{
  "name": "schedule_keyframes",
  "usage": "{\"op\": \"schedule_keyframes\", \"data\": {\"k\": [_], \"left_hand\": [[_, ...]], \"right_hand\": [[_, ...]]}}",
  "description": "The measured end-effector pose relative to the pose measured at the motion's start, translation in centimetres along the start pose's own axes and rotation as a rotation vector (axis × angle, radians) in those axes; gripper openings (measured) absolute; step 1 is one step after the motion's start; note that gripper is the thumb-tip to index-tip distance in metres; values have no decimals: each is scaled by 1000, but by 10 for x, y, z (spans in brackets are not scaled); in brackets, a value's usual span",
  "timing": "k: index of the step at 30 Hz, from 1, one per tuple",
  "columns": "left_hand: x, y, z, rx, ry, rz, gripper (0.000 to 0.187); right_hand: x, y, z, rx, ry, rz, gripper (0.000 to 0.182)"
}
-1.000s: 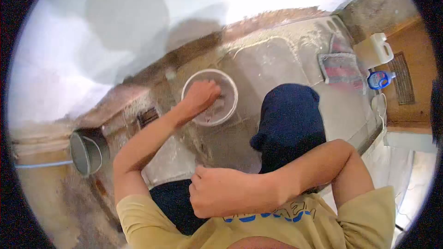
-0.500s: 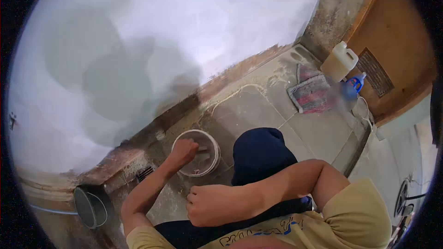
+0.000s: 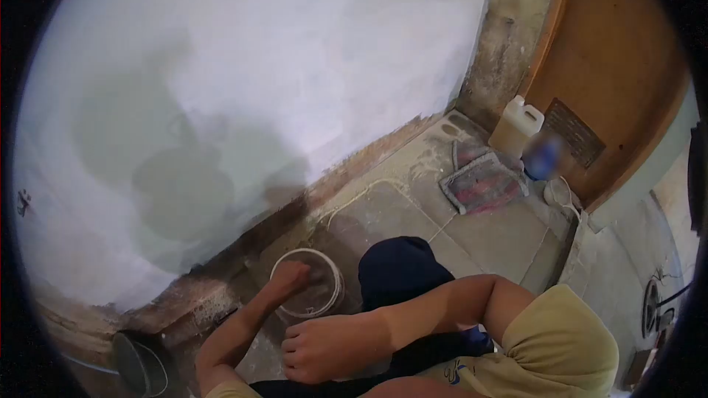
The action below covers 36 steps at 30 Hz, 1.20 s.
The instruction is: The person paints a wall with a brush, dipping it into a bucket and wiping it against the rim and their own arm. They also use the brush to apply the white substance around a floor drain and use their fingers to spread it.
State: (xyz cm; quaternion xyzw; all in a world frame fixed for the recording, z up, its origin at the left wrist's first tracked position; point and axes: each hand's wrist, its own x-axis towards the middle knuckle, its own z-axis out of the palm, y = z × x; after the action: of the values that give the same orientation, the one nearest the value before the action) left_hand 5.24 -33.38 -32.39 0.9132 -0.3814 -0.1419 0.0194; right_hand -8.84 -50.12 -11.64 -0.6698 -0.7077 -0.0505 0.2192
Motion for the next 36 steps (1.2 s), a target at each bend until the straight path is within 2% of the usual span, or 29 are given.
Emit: {"op": "schedule_keyframes", "data": {"k": [1,3,4,5,7,10,12,16,19,21,23,25,27,31,33,36], "left_hand": [[2,0,2,7,20,12,17],[1,-8,14,1,127,66,19],[4,-10,10,11,147,159,21],[8,-10,10,15,167,167,21],[6,-3,4,84,18,42,23],[3,8,-9,54,-44,10,23],[3,8,-8,38,-24,23,23],[7,5,-3,50,-13,99,22],[2,8,-16,84,-34,161,22],[9,-3,2,94,8,174,20],[8,-2,-6,103,53,186,18],[6,7,-13,160,-78,115,18],[4,7,-15,149,-51,141,18],[10,0,5,135,39,189,18],[15,-3,14,138,41,190,18],[14,-3,17,138,58,206,17]], "right_hand": [[1,0,-2,-20,-12,6,20],[2,-2,-5,12,139,-86,18],[3,-1,-3,-8,125,-85,18],[4,0,3,33,113,-104,17],[3,1,10,66,85,-123,16],[3,5,25,187,150,-105,17],[3,10,39,195,186,-46,17],[3,8,27,126,167,-141,18],[4,-2,11,26,102,-126,20],[5,-3,2,61,135,-94,22],[5,1,1,49,86,-86,24],[4,4,3,37,39,-74,25],[4,6,4,77,136,-97,26],[6,3,3,83,157,-81,25],[7,7,1,80,94,-104,23],[8,6,9,100,138,-87,23]]}}
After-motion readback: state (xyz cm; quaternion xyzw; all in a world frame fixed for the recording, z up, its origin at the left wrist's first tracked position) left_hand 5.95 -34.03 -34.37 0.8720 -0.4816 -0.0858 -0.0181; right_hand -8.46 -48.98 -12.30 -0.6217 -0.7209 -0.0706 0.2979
